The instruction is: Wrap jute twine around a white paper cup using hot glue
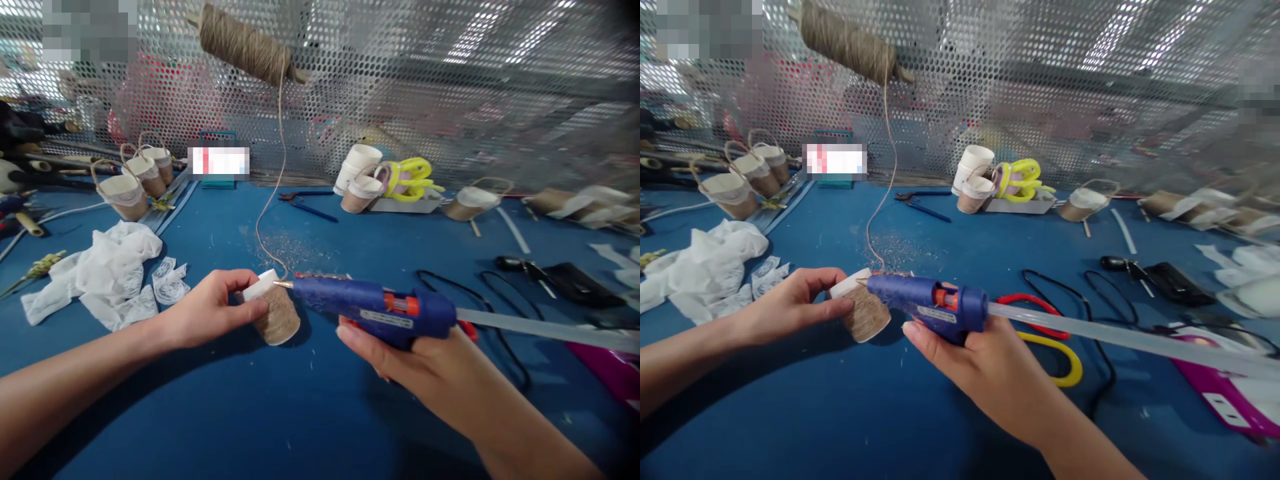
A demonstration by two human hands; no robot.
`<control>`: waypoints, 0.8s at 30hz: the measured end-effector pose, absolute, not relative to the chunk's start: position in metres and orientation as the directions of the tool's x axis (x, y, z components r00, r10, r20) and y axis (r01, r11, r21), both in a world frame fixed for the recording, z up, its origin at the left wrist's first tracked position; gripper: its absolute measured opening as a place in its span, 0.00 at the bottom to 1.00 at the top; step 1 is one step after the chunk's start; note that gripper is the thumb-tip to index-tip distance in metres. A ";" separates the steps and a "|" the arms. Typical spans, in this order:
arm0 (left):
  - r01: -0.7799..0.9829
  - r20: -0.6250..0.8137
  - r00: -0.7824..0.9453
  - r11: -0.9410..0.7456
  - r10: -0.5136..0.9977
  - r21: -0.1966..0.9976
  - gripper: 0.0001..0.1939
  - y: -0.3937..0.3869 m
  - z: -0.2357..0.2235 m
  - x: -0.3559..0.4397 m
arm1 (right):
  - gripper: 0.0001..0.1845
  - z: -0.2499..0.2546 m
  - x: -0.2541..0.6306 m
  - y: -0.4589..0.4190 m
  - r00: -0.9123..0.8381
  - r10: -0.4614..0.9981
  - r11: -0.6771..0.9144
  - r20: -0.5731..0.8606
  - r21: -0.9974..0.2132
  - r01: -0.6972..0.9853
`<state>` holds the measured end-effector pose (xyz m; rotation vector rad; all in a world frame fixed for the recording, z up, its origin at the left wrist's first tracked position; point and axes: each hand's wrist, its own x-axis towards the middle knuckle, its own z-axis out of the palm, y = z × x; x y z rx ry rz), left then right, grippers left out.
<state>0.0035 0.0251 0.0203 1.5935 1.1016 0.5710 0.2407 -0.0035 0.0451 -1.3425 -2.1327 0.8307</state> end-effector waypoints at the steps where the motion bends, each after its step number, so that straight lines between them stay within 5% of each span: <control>1: 0.357 -0.173 0.458 -0.002 0.872 0.934 0.07 0.025 0.021 0.004 | 0.11 0.045 0.241 -0.004 -0.397 0.914 0.336 0.083 -0.705 0.625; 8: 0.279 -0.164 0.483 0.027 0.860 0.960 0.06 0.020 0.023 0.007 | 0.14 0.053 0.238 -0.001 -0.404 0.914 0.299 0.023 -0.712 0.635; 19: 0.286 -0.155 0.453 0.022 0.878 0.958 0.11 0.021 0.019 0.007 | 0.06 0.034 0.237 -0.010 -0.311 0.931 0.349 0.189 -0.706 0.616; 24: 0.311 -0.163 0.408 0.031 0.898 0.950 0.09 0.021 0.018 0.008 | 0.08 0.029 0.239 -0.011 -0.339 0.909 0.415 0.244 -0.615 0.670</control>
